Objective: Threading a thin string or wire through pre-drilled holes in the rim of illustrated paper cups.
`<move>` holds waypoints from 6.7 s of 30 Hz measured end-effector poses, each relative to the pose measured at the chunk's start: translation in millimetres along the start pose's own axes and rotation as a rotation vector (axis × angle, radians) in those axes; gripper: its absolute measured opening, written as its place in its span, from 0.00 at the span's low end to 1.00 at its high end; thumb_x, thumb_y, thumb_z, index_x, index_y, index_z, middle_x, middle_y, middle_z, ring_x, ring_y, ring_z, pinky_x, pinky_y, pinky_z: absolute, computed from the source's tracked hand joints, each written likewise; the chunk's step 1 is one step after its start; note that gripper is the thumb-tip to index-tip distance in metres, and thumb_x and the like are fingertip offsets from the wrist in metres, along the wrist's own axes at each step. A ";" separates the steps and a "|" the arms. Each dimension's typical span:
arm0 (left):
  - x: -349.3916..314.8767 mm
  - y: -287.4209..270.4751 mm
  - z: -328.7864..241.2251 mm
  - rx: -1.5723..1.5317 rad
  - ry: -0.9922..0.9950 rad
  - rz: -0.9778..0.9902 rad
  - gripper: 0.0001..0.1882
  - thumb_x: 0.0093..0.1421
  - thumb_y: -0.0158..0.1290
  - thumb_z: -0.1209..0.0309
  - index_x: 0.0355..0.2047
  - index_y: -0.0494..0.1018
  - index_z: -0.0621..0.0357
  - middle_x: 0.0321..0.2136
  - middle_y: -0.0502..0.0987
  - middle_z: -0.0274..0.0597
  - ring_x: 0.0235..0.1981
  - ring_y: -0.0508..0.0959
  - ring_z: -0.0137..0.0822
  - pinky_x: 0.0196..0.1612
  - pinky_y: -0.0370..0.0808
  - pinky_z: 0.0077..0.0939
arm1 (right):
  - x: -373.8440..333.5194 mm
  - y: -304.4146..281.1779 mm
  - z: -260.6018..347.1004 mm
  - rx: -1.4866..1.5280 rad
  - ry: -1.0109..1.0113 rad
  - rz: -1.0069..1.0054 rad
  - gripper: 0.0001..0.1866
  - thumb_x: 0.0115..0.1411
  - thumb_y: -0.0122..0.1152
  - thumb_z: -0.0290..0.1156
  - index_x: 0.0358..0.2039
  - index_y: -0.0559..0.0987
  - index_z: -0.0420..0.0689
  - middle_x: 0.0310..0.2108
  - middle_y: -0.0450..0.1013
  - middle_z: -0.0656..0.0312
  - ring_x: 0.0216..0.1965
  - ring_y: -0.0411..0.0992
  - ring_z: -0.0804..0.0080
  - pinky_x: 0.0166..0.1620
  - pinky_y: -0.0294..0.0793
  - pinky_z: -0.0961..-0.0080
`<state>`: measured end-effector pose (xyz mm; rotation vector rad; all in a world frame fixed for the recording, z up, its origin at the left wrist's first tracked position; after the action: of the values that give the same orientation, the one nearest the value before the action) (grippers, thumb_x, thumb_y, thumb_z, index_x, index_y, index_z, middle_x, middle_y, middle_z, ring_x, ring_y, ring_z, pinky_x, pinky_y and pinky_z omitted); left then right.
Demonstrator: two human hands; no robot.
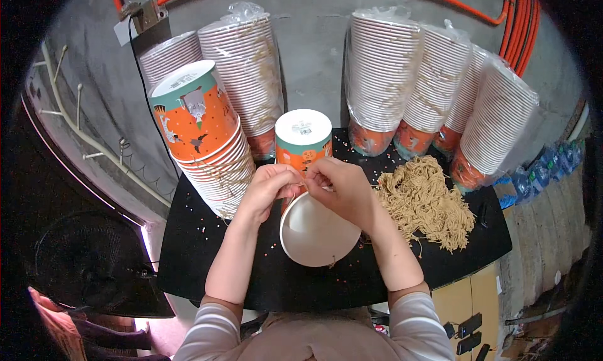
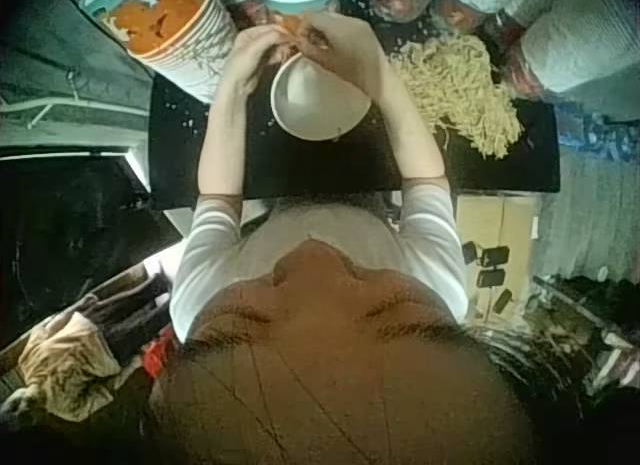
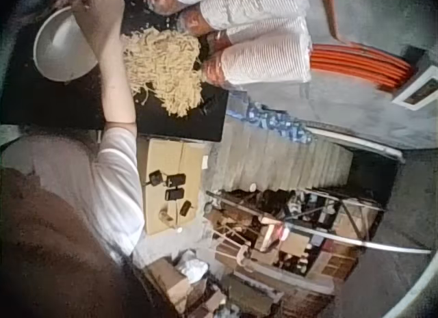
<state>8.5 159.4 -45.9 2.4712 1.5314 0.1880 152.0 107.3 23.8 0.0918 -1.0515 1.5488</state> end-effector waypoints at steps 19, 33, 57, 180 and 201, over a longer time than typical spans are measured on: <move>-12.0 -4.8 -22.1 -0.052 0.016 0.045 0.16 0.62 0.48 0.73 0.42 0.79 0.76 0.34 0.84 0.53 0.33 0.85 0.35 0.43 0.81 0.24 | -1.8 0.1 -0.7 0.021 0.043 -0.145 0.07 0.58 0.69 0.28 0.35 0.83 0.39 0.29 0.81 0.56 0.31 0.81 0.69 0.34 0.79 0.75; -11.3 1.1 -20.1 0.347 0.208 -0.152 0.08 0.57 0.58 0.80 0.36 0.82 0.71 0.29 0.84 0.41 0.29 0.81 0.23 0.36 0.77 0.17 | 2.2 14.7 -49.2 0.470 0.213 -0.142 0.05 0.59 0.67 0.24 0.33 0.85 0.35 0.42 0.81 0.54 0.40 0.80 0.73 0.43 0.82 0.76; -15.6 13.0 -36.9 0.586 0.587 -0.303 0.03 0.53 0.59 0.81 0.29 0.79 0.64 0.24 0.79 0.36 0.24 0.77 0.22 0.31 0.73 0.16 | 0.0 19.0 -48.3 0.557 0.229 -0.210 0.04 0.57 0.65 0.17 0.33 0.83 0.32 0.39 0.78 0.58 0.34 0.75 0.83 0.36 0.75 0.87; -32.6 9.1 -54.7 0.170 0.281 0.008 0.11 0.62 0.61 0.76 0.38 0.68 0.56 0.26 0.75 0.28 0.26 0.73 0.16 0.29 0.67 0.11 | 5.9 11.8 6.9 0.055 -0.161 -0.090 0.07 0.49 0.67 0.24 0.29 0.77 0.45 0.29 0.76 0.58 0.32 0.76 0.55 0.38 0.78 0.67; -66.3 6.5 -88.6 -0.046 0.359 0.016 0.19 0.62 0.58 0.78 0.53 0.68 0.61 0.44 0.82 0.50 0.30 0.77 0.21 0.31 0.72 0.11 | 3.4 36.9 -19.8 0.121 -0.032 0.081 0.12 0.57 0.70 0.33 0.36 0.77 0.42 0.30 0.75 0.56 0.31 0.77 0.61 0.36 0.77 0.68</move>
<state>-35.6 108.4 42.0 2.5140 1.6134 0.6951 130.1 126.9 -6.4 0.1599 -0.9961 1.6888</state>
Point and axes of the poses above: each hand's wrist, its own x-axis towards the middle knuckle, its own y-axis out of the palm, z = x × y, the point moved 8 cm from there along x, towards the middle knuckle
